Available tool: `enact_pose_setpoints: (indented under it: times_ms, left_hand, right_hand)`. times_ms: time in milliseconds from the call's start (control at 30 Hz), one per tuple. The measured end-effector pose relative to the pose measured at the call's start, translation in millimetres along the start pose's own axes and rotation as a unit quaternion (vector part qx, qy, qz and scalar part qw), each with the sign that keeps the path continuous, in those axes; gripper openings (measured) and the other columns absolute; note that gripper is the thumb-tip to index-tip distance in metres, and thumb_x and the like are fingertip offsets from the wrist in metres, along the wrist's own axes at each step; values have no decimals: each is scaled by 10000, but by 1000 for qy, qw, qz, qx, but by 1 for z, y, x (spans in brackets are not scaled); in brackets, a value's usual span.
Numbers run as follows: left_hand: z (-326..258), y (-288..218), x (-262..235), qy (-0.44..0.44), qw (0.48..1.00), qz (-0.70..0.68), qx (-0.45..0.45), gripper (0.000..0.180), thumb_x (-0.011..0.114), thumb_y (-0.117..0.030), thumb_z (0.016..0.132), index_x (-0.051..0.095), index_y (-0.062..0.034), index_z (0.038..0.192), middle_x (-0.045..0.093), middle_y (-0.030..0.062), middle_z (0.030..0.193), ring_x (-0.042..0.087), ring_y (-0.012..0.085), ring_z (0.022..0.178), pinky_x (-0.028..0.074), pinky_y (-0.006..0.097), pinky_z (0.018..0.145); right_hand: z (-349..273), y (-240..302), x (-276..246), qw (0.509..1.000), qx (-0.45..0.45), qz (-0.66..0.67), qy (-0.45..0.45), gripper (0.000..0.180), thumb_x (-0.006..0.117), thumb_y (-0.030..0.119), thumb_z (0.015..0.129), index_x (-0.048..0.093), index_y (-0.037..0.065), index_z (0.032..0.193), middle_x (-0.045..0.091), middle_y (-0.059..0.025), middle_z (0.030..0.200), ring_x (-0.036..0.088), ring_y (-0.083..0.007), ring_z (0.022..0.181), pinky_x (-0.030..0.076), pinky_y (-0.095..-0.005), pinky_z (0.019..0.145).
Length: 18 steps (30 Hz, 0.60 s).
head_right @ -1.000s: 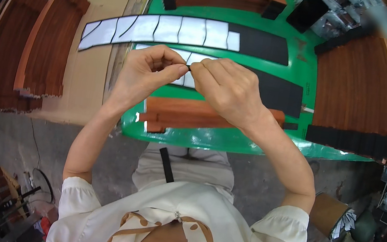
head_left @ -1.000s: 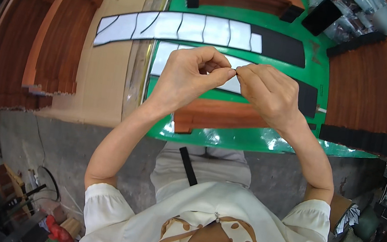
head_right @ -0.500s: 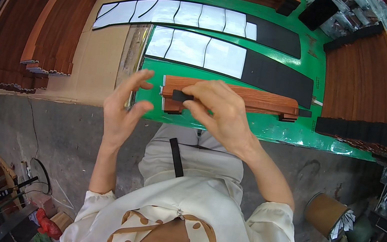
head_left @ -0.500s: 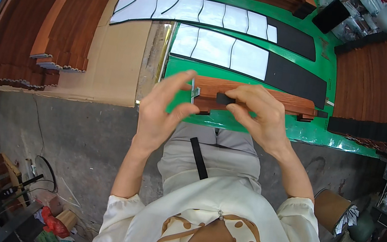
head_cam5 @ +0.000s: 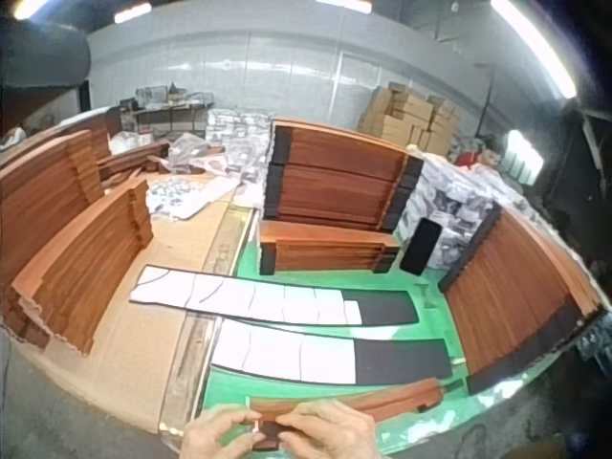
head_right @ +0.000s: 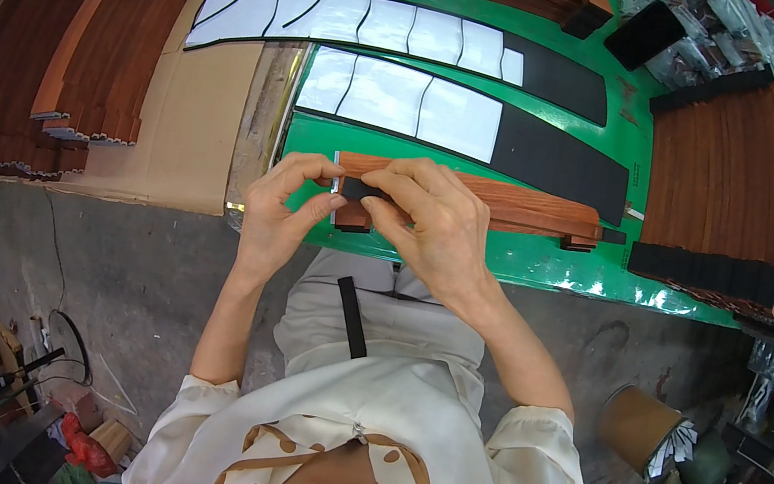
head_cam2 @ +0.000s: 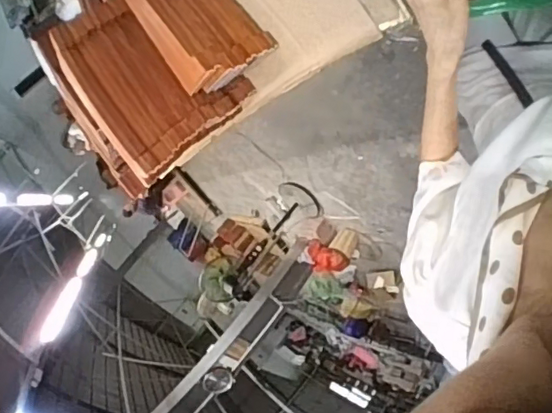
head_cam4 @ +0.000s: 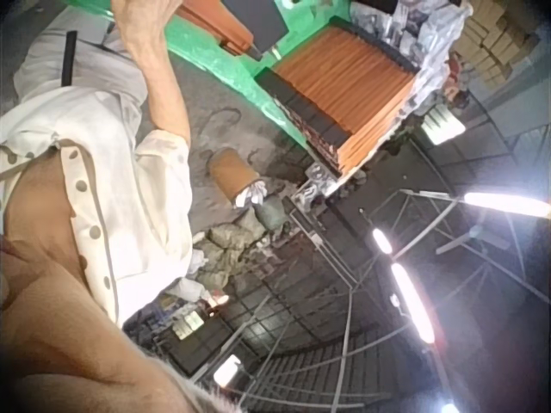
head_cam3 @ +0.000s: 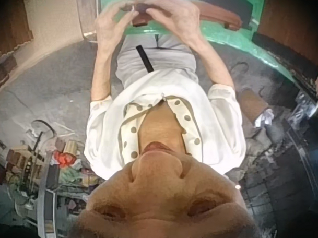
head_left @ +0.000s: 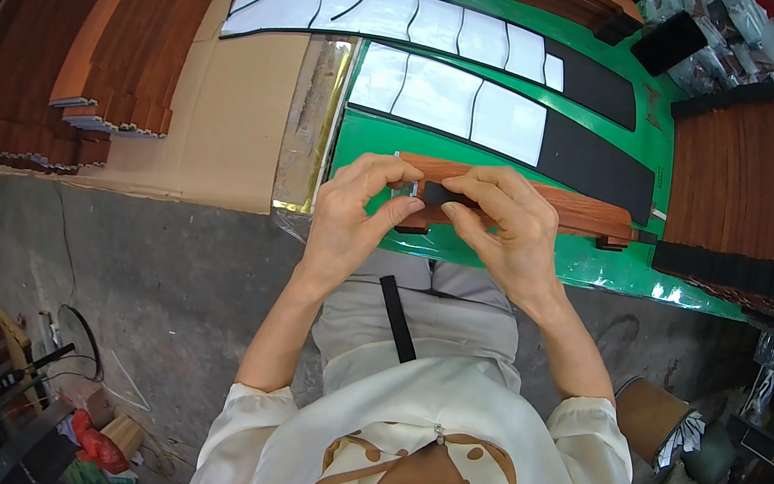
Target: Applying black foam tape or cushioning to wooden furniture components.
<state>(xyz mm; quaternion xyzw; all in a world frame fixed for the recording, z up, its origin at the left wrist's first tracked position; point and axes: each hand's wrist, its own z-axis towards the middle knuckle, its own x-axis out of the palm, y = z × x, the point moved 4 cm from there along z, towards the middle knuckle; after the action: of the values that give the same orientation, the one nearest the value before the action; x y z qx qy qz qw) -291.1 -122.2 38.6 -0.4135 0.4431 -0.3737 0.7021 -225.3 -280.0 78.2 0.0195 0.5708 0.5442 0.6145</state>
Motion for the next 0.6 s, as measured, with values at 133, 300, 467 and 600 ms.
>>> enact_pose_setpoints:
  times_ms: [133, 300, 467, 600]
  left_hand:
    - [0, 1, 0, 3, 1000, 8, -2, 250, 730, -49, 752, 638, 9, 978, 643, 98, 963, 610, 191, 860, 478, 299, 769]
    - [-1, 4, -1, 1, 1000, -9, -14, 256, 739, -66, 749, 641, 8, 974, 645, 97, 957, 614, 191, 850, 482, 293, 754]
    - [0, 3, -1, -4, 1000, -4, 0, 256, 744, -77, 745, 644, 3, 967, 644, 92, 938, 609, 184, 822, 486, 294, 739]
    - [0, 5, 0, 1, 1000, -2, -5, 255, 744, -75, 743, 645, 2, 965, 642, 90, 934, 605, 182, 814, 485, 294, 737]
  right_hand:
    - [1, 1, 0, 1000, 1, -9, 6, 216, 747, 112, 702, 696, 91, 910, 650, -35, 868, 617, -202, 739, 502, -313, 601]
    - [3, 4, 1, 999, -12, -5, 30, 248, 740, 24, 715, 699, 38, 959, 630, -71, 873, 603, -161, 712, 502, -255, 568]
    - [2, 2, 2, 999, -9, -7, 31, 241, 743, 66, 710, 702, 73, 948, 628, -49, 859, 606, -175, 726, 497, -283, 579]
    - [3, 1, 2, 999, -12, 9, 35, 261, 734, 12, 720, 699, 45, 976, 621, -65, 862, 590, -155, 701, 480, -264, 558]
